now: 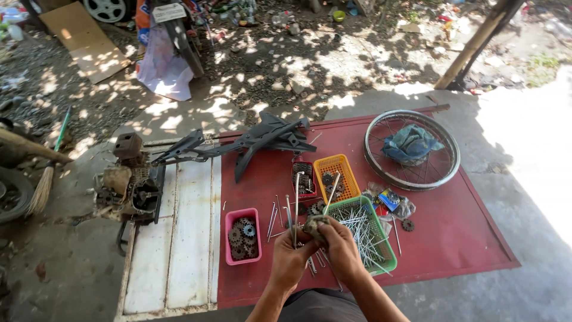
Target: The person wipes several long metal rods with a cloth on a red workbench. They pick up rods from the table, wipe them individually, and place them into a green basket. The workbench also holds other parts including gears and a wheel rim.
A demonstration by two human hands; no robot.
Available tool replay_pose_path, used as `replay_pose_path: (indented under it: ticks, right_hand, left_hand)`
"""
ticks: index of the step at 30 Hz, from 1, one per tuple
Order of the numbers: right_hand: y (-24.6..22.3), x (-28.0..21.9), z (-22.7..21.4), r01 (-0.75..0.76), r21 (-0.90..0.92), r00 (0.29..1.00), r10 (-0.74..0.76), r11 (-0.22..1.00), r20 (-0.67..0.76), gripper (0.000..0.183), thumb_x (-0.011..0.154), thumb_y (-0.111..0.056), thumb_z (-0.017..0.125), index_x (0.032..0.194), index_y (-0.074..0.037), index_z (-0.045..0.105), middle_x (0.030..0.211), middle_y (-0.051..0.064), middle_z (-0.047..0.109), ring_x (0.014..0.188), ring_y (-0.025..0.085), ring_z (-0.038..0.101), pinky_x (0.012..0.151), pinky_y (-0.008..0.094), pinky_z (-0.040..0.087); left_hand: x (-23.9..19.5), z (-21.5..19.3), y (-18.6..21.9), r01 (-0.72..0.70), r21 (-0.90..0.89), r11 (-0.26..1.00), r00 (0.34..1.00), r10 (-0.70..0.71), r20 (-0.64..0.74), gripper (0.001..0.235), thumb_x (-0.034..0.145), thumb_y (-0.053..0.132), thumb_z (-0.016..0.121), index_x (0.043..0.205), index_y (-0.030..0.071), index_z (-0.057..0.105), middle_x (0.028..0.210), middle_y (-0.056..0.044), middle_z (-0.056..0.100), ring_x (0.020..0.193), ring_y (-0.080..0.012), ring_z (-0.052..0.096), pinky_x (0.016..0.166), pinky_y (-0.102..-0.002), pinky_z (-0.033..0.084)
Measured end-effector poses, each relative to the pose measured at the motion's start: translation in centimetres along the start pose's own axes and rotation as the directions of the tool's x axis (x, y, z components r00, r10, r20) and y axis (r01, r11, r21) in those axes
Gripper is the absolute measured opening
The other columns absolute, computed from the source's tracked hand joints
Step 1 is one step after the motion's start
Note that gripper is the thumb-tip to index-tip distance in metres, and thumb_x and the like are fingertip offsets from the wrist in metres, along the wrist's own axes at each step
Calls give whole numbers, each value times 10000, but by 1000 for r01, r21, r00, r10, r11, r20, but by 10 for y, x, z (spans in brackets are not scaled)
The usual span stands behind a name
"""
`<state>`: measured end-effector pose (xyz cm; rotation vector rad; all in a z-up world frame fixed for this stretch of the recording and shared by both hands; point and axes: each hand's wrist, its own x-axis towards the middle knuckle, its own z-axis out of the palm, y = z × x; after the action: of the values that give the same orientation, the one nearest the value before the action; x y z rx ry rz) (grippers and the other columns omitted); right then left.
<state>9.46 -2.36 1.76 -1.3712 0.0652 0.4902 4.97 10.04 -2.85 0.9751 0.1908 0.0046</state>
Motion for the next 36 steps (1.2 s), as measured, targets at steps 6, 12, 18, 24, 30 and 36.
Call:
replay_pose_path:
  ticks: [6,12,18,24,30,36]
  right_hand:
    - [-5,11,-4,40,236,961,27,971,-274,367,1062,-121,434,1257,118,632,1108,261,684,946,283,571,775,373,474]
    - [15,14,-14,317,386,908,-159,866,-388,216,1039,-86,529,1017,41,702,982,128,730,869,158,647,817,286,501]
    - [24,-1,12,-23,4,953,23,1000,-302,393,1002,-166,496,1260,52,697,1072,206,744,888,234,637,784,323,519]
    - [27,-22,15,167,-254,969,-206,953,-135,263,993,-94,522,1125,0,729,870,56,725,697,124,565,634,266,481]
    - [40,-23,-52,31,-394,982,-101,919,-159,176,980,-123,544,907,-30,674,693,67,694,540,133,537,507,279,460]
    - [72,-6,-129,-28,-654,979,-113,756,-172,225,962,-200,600,835,-16,623,832,73,651,648,196,540,613,368,461]
  left_hand:
    - [-10,-26,11,110,429,897,969,-193,156,83,954,81,724,914,8,735,803,-81,692,723,-158,594,678,-287,507]
    - [-26,-41,18,185,410,893,919,-305,250,126,1013,16,617,965,-17,729,804,-82,685,732,-141,600,673,-271,489]
    - [-25,-45,3,107,258,960,977,-150,153,151,943,146,742,983,2,748,818,-92,714,672,-123,548,612,-262,426]
    - [-26,-13,4,28,234,972,1000,-29,3,134,931,12,731,1056,-11,773,858,-72,748,673,-107,595,591,-250,489]
    - [-16,8,-71,186,225,956,983,-180,-44,319,1079,247,521,923,11,670,832,-47,635,695,-104,478,623,-288,421]
    - [17,37,-138,447,79,891,864,-408,-296,344,1115,358,486,940,104,638,636,17,430,445,-80,249,412,-302,212]
